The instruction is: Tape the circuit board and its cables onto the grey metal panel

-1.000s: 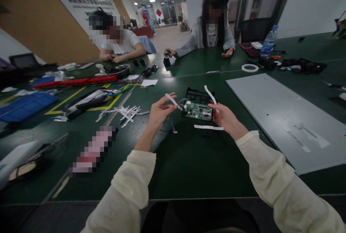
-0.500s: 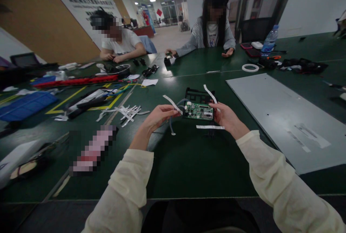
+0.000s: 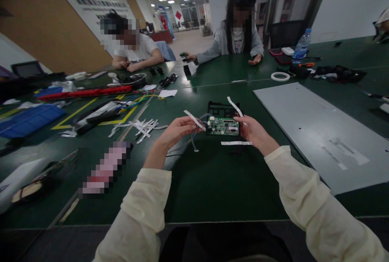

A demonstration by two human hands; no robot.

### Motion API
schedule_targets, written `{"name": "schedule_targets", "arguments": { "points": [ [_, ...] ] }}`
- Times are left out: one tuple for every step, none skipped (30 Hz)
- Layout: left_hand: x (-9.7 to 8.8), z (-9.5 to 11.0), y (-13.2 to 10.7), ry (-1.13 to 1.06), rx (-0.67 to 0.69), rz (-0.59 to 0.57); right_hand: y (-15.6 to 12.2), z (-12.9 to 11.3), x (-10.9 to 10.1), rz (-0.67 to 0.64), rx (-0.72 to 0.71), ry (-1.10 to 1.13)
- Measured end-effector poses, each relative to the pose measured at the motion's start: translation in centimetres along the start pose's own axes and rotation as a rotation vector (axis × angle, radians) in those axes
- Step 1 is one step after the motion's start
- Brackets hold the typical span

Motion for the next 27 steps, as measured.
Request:
{"name": "schedule_targets", "arguments": {
  "points": [
    [0.0, -0.1, 0.0, -0.01, -0.006, 0.003, 0.1, 0.0, 0.0, -0.011, -0.003, -0.005],
    [-0.1, -0.1, 0.0, -0.026, -0.012, 0.01, 0.1, 0.0, 0.1, -0.022, -0.005, -0.011],
    [-0.1, -0.1, 0.0, -0.047, -0.016, 0.016, 0.1, 0.0, 0.1, -0.029, -0.004, -0.017],
    [-0.1, -0.1, 0.0, -0.071, -0.016, 0.021, 0.1, 0.1, 0.2, -0.028, 0.0, -0.021],
    [-0.1, 0.0, 0.0, -0.094, -0.014, 0.024, 0.0, 0.1, 0.2, -0.023, 0.005, -0.023],
    [-0.1, 0.0, -0.1, -0.112, -0.013, 0.022, -0.1, 0.1, 0.2, -0.012, 0.007, -0.021],
    [0.0, 0.1, -0.1, -0.124, -0.015, 0.017, -0.1, 0.0, 0.1, -0.001, 0.005, -0.017],
    [0.1, 0.1, -0.1, -0.13, -0.02, 0.011, -0.2, 0.0, 0.1, 0.004, 0.002, -0.014],
    [0.2, 0.1, -0.1, -0.129, -0.026, 0.01, -0.2, 0.0, 0.1, 0.003, -0.002, -0.013],
    [0.2, 0.1, -0.1, -0.123, -0.031, 0.015, -0.2, 0.0, 0.1, 0.005, -0.004, -0.016],
    [0.2, 0.0, 0.0, -0.112, -0.036, 0.028, -0.1, 0.0, 0.0, 0.006, -0.005, -0.023],
    [0.1, -0.1, 0.0, -0.1, -0.039, 0.048, 0.0, 0.1, 0.0, 0.003, -0.005, -0.032],
    [-0.1, -0.2, 0.1, -0.088, -0.042, 0.073, 0.1, 0.1, -0.1, -0.003, -0.006, -0.04],
    [-0.2, -0.3, 0.2, -0.08, -0.045, 0.097, 0.2, 0.2, -0.1, -0.012, -0.01, -0.047],
    [-0.3, -0.5, 0.3, -0.077, -0.048, 0.118, 0.3, 0.2, -0.1, -0.027, -0.014, -0.052],
    [-0.4, -0.5, 0.3, -0.079, -0.049, 0.133, 0.4, 0.3, 0.0, -0.042, -0.019, -0.056],
    [-0.5, -0.6, 0.3, -0.084, -0.049, 0.143, 0.4, 0.3, 0.0, -0.053, -0.023, -0.058],
    [-0.5, -0.6, 0.3, -0.088, -0.047, 0.146, 0.5, 0.3, 0.0, -0.057, -0.026, -0.06],
    [-0.5, -0.6, 0.3, -0.087, -0.045, 0.145, 0.5, 0.3, 0.0, -0.056, -0.028, -0.06],
    [-0.4, -0.5, 0.3, -0.078, -0.043, 0.14, 0.5, 0.3, 0.0, -0.051, -0.029, -0.057],
    [-0.4, -0.5, 0.3, -0.061, -0.041, 0.133, 0.5, 0.3, 0.0, -0.044, -0.03, -0.053],
    [-0.4, -0.4, 0.2, -0.038, -0.042, 0.123, 0.4, 0.3, 0.0, -0.038, -0.029, -0.049],
    [-0.4, -0.4, 0.2, -0.011, -0.041, 0.117, 0.4, 0.2, 0.0, -0.033, -0.025, -0.044],
    [-0.4, -0.4, 0.2, 0.016, -0.04, 0.119, 0.4, 0.2, 0.0, -0.03, -0.021, -0.039],
    [-0.5, -0.5, 0.2, 0.04, -0.041, 0.128, 0.3, 0.2, 0.0, -0.03, -0.016, -0.036],
    [-0.7, -0.5, 0.1, 0.059, -0.047, 0.146, 0.3, 0.2, 0.0, -0.032, -0.009, -0.032],
    [-0.9, -0.6, 0.1, 0.07, -0.058, 0.17, 0.3, 0.2, 0.0, -0.032, -0.001, -0.029]
  ]
}}
Point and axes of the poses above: each hand's wrist, its own y-axis towards the middle knuckle, its own x-axis out of the palm, z = x × y, the point moved 7 cm from there along y, towards the middle knuckle, and after that the axes turned 5 degrees about -z, right-handed, at the moved point
